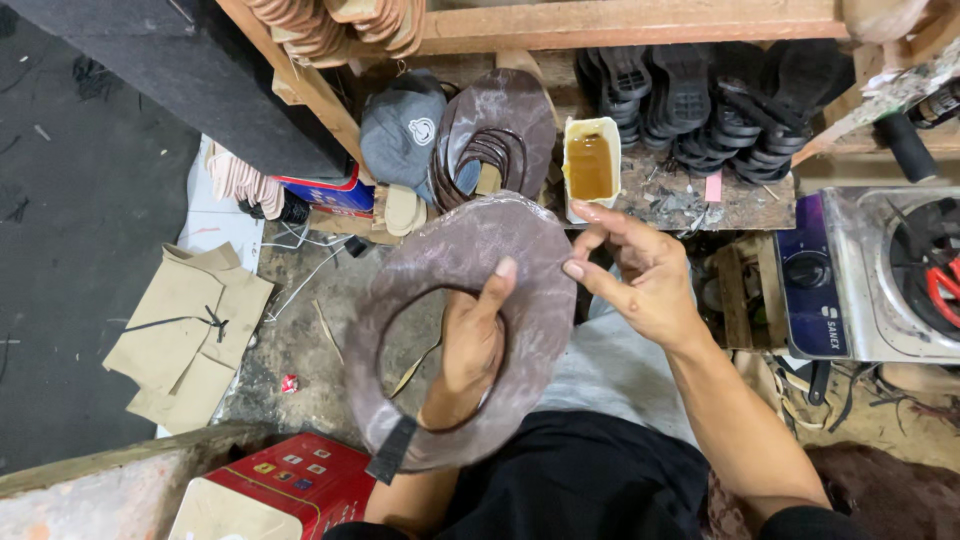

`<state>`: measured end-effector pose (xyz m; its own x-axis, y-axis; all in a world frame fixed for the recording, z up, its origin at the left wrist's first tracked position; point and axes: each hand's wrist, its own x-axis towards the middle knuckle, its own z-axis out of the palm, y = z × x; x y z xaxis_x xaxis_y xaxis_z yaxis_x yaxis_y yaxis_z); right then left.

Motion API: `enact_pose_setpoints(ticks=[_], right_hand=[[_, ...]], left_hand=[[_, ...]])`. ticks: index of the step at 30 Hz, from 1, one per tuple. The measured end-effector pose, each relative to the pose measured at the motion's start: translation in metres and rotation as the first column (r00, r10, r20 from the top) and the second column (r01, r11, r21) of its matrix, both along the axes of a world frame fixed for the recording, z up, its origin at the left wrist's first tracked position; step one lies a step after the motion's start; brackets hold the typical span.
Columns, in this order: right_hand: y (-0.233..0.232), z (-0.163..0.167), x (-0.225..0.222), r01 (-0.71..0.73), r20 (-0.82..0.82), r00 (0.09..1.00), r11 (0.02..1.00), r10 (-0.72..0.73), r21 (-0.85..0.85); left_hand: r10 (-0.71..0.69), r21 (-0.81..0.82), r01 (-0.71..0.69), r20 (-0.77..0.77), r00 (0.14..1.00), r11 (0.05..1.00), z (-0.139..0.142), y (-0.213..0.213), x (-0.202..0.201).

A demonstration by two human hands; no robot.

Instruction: The person sits on the floor of a shoe workshop holding a plastic-wrapped shoe upper with a strap. They repeatedly dip a finger into a container of yellow adhesive and spread it along the edge of the upper, turning the upper over to reach different sides.

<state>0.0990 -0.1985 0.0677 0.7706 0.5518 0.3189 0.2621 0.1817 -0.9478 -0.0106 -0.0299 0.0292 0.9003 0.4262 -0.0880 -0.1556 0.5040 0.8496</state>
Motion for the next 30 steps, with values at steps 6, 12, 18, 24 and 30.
enact_pose_setpoints(ticks=[6,12,18,24,30], right_hand=[[-0.004,0.008,0.012,0.183,0.536,0.843,0.956,-0.033,-0.229],[-0.003,0.007,0.021,0.327,0.738,0.673,0.916,-0.052,-0.234],[-0.005,0.002,0.019,0.356,0.769,0.638,0.9,-0.036,-0.253],[-0.001,0.007,0.011,0.381,0.792,0.61,0.886,-0.028,-0.262],[0.002,-0.002,0.025,0.375,0.79,0.612,0.887,-0.019,-0.269]], left_hand=[[-0.059,-0.186,0.052,-0.031,0.998,0.981,0.009,-0.005,0.0],[-0.042,-0.194,0.034,-0.037,0.998,0.98,0.016,-0.002,-0.002],[-0.003,-0.205,-0.007,-0.046,0.999,0.979,0.014,-0.007,0.002],[0.076,-0.214,-0.082,-0.035,0.996,0.973,0.011,0.0,0.006],[0.234,-0.271,-0.229,-0.012,0.972,0.935,0.012,0.011,0.009]])
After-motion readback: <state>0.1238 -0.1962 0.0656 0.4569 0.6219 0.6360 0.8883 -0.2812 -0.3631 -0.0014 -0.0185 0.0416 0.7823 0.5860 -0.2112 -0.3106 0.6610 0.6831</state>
